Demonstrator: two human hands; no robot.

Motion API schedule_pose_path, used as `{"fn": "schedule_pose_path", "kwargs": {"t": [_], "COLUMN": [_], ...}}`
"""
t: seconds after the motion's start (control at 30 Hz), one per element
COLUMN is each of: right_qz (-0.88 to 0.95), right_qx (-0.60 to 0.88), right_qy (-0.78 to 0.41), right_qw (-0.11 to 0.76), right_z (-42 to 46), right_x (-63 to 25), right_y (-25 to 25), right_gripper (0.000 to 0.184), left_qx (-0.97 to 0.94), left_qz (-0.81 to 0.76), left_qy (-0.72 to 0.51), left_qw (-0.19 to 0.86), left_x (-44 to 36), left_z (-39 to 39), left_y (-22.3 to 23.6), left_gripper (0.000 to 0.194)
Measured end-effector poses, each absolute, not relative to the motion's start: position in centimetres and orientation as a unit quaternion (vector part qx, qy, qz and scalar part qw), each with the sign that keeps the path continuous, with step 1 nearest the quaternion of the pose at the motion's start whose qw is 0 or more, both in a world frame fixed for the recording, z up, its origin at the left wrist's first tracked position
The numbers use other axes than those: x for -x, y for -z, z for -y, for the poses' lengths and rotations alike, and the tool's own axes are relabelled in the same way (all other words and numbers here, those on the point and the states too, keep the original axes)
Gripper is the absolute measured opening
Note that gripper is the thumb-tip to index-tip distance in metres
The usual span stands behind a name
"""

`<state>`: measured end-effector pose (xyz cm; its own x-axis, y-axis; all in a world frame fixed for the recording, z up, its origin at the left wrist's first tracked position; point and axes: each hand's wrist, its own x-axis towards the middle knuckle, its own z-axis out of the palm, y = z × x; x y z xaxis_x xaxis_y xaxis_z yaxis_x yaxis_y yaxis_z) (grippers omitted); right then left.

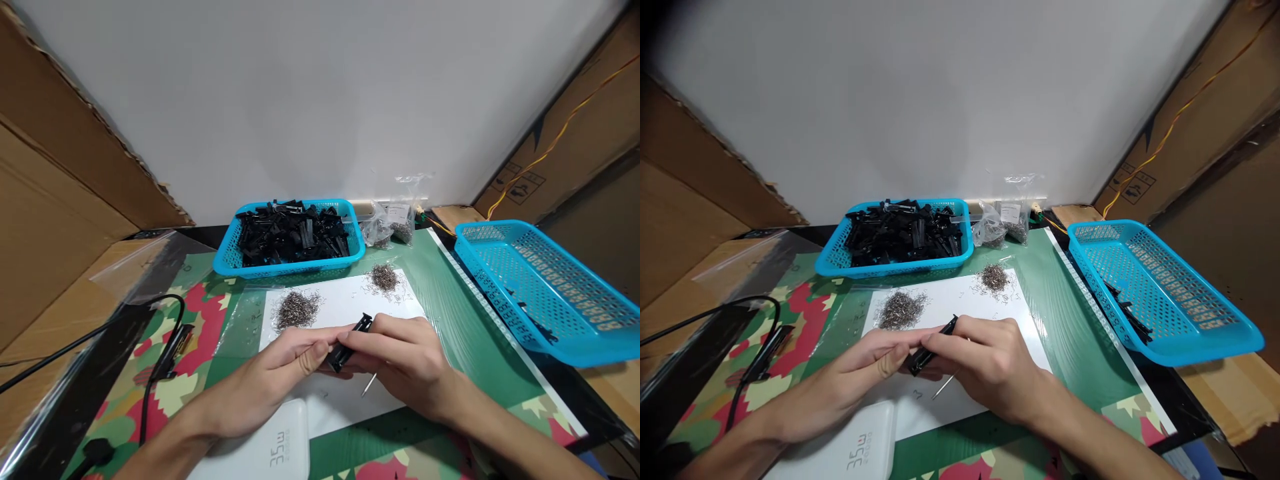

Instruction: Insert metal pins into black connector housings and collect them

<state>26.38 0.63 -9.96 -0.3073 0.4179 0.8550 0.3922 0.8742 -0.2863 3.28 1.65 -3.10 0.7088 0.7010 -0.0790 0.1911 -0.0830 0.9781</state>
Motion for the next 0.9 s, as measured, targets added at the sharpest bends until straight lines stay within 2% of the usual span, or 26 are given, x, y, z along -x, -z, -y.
{"fn": "schedule_pose_path", "kwargs": {"t": [0.27,0.4,0.6,0.77,0.9], "right_qz": [0.822,0.834,0.852,0.852,0.856], "right_qx": [0.275,0.313,0.351,0.362,0.367], "right_qy": [0.113,0.146,0.107,0.075,0.015], "right_qw": [0.485,0.431,0.373,0.369,0.363], "right_z": [-1.2,-1.9,-2.1,-2.3,-2.5], "right_x": [-27.2,-27.3,-27.1,-26.4,-26.2], "right_y": [10.2,10.7,11.3,12.1,12.4], "right_gripper": [0.013,0.022,0.033,0.037,0.022], "left_qx": [-0.73,-0.785,-0.839,-0.871,-0.874], "left_qz": [-0.434,-0.449,-0.451,-0.417,-0.43], "left_qy": [-0.221,-0.246,-0.258,-0.228,-0.197], "left_qw": [0.48,0.35,0.163,0.122,0.11], "left_x": [-2.9,-3.2,-3.3,-3.0,-3.1], "left_z": [-2.1,-2.7,-3.3,-3.2,-3.1], "left_y": [5.2,5.3,5.5,5.8,5.9], "left_gripper": [0.05,0.043,0.032,0.022,0.021]}}
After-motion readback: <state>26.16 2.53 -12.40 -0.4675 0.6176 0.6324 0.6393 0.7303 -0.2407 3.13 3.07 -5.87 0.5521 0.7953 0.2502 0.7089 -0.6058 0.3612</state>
